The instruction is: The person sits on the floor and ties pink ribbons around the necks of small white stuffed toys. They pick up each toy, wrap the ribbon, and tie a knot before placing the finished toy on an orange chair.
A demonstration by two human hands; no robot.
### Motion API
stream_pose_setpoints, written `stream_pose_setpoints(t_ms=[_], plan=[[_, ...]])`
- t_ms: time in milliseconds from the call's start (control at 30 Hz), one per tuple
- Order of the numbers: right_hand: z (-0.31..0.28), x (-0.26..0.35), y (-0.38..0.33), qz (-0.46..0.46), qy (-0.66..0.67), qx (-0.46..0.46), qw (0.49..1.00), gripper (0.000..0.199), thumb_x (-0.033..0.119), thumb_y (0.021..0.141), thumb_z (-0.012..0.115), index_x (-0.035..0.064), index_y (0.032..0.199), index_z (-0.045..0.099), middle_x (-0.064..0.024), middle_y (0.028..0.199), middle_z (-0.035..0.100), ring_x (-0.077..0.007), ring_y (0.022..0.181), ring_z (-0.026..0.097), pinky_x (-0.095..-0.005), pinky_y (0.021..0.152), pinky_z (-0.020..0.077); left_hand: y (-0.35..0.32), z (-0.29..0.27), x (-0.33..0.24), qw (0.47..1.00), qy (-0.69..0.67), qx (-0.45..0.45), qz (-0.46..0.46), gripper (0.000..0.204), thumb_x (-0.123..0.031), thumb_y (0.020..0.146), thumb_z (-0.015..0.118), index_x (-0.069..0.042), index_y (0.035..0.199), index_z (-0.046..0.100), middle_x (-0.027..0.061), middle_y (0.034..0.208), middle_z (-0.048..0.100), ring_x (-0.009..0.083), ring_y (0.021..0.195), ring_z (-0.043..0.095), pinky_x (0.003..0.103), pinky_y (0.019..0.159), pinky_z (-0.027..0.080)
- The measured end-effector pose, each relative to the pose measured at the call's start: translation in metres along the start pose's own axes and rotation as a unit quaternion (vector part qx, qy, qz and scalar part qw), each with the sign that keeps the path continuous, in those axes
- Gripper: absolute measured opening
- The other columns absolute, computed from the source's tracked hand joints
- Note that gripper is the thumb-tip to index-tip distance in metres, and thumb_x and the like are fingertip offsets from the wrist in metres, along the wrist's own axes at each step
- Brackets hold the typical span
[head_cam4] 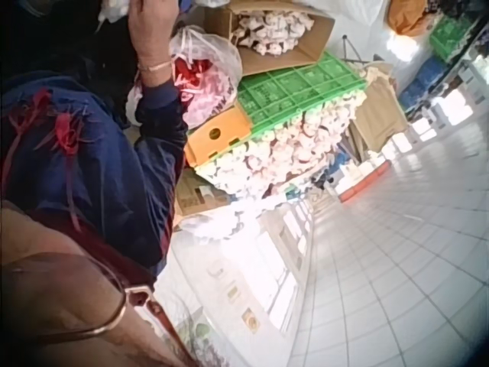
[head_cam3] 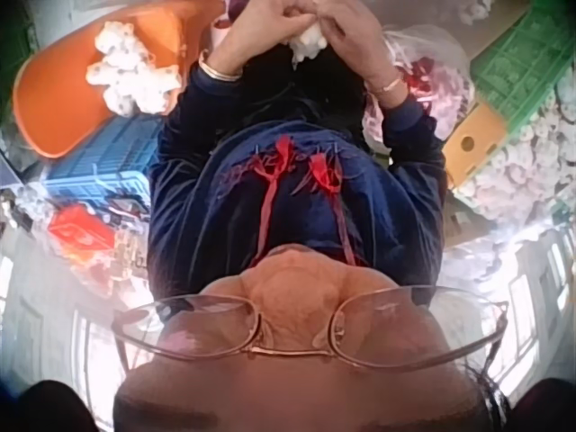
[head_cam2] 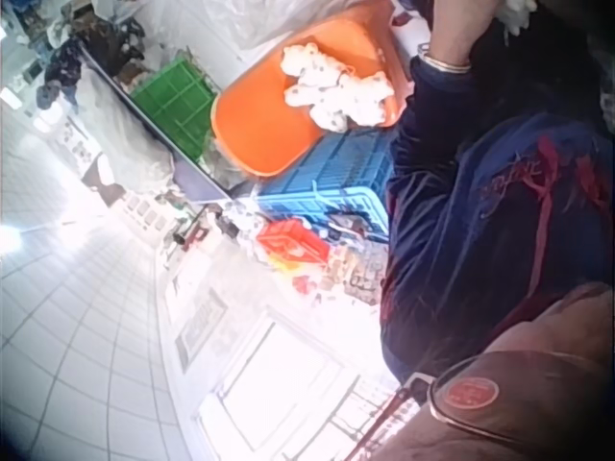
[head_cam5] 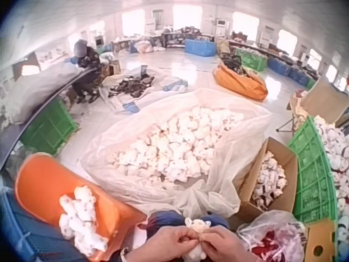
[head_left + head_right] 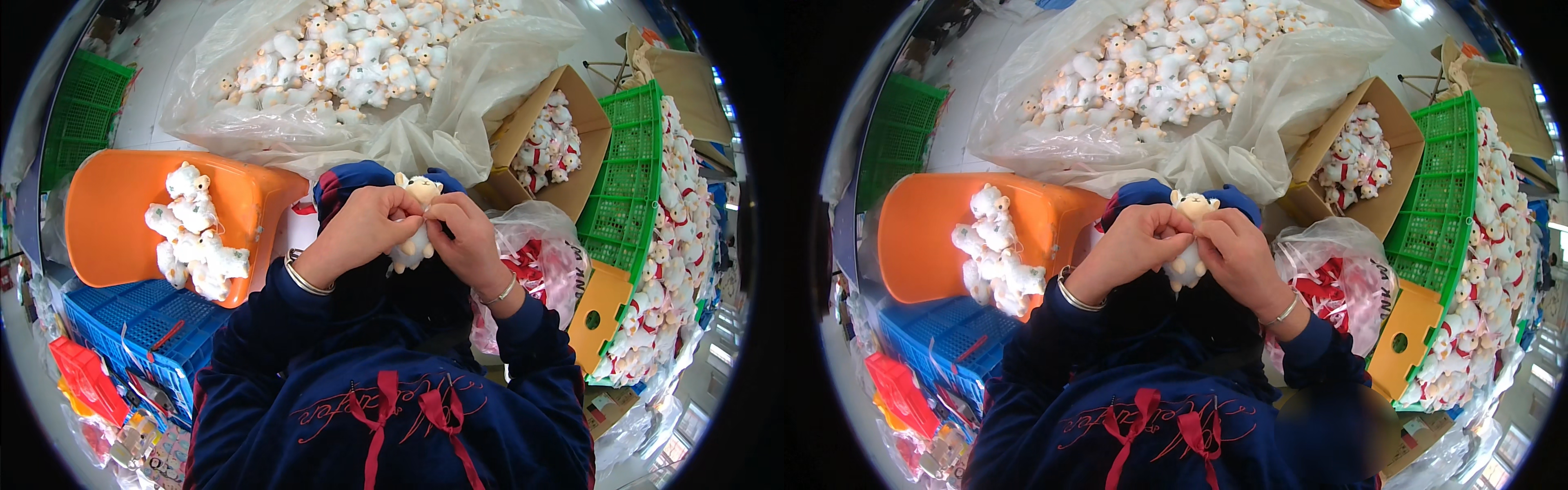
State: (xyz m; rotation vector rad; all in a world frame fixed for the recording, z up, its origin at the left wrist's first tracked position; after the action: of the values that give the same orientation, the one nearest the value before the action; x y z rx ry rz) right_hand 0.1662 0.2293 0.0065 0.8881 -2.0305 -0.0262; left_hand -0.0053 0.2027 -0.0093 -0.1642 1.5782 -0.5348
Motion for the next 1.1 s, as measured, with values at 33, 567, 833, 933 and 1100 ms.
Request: stream_pose_setpoints(t_ms=[33,567,833,933,1100], plan=[[0.002,-0.002,-0.003,0.001,0.002,-0.012,1.000,0.022,-0.007,0.081,0.073,0.0034,0.098,0.064,-0.0132,0.097,0.065,-0.0317,0.087,0.066,-0.0373,0.075,0.0552,0.000,0.000,-0.001,1.000,-0.003,-0.003,-0.004,0.016,-0.015,0.096,0.070,-0.001,0.103,0.071,-0.0034,0.077,0.065,0.0012,0.061,0.055,0.018,0.052,0.043],[0.008,-0.010,-0.013,-0.019,0.084,-0.071,0.994,0.019,-0.008,0.085,0.073,0.0028,0.097,0.064,-0.0119,0.098,0.067,-0.0278,0.085,0.067,-0.0324,0.075,0.0547,-0.008,0.002,-0.009,0.997,0.034,-0.014,0.060,0.014,-0.013,0.097,0.069,-0.001,0.102,0.072,-0.0004,0.076,0.068,0.0026,0.059,0.056,0.020,0.053,0.044],[-0.008,-0.008,-0.002,0.099,0.141,0.058,0.983,0.022,-0.004,0.087,0.071,0.0017,0.107,0.064,-0.0095,0.097,0.067,-0.0203,0.083,0.067,-0.0293,0.075,0.0541,-0.005,0.004,-0.008,0.987,0.104,-0.042,0.112,0.014,-0.011,0.095,0.069,0.002,0.099,0.071,0.0028,0.079,0.071,0.0038,0.074,0.062,0.024,0.067,0.052],[-0.014,-0.007,0.001,0.115,0.164,0.074,0.977,0.026,-0.002,0.088,0.069,0.0014,0.113,0.063,-0.0069,0.097,0.067,-0.0151,0.082,0.066,-0.0278,0.075,0.0540,-0.005,0.004,-0.008,0.990,0.085,-0.044,0.108,0.013,-0.010,0.095,0.068,0.002,0.099,0.071,0.0027,0.079,0.071,0.0038,0.074,0.061,0.023,0.067,0.051],[-0.014,-0.016,-0.001,0.156,0.223,0.089,0.958,0.025,-0.004,0.091,0.065,0.0015,0.115,0.063,-0.0060,0.099,0.069,-0.0145,0.084,0.067,-0.0273,0.077,0.0542,-0.005,0.004,-0.010,0.990,0.094,-0.039,0.101,0.013,-0.010,0.095,0.068,0.002,0.099,0.071,0.0023,0.079,0.071,0.0036,0.074,0.061,0.023,0.067,0.051]])
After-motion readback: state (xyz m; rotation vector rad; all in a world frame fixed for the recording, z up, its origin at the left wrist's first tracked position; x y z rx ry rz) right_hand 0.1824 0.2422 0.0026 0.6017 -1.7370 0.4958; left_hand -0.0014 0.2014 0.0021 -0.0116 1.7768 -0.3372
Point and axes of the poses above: each hand's wrist, its own y-axis towards the middle knuckle, its own z-axis out of the palm, x = y × z, the point moved 4 cm from there along y, towards the middle knuckle
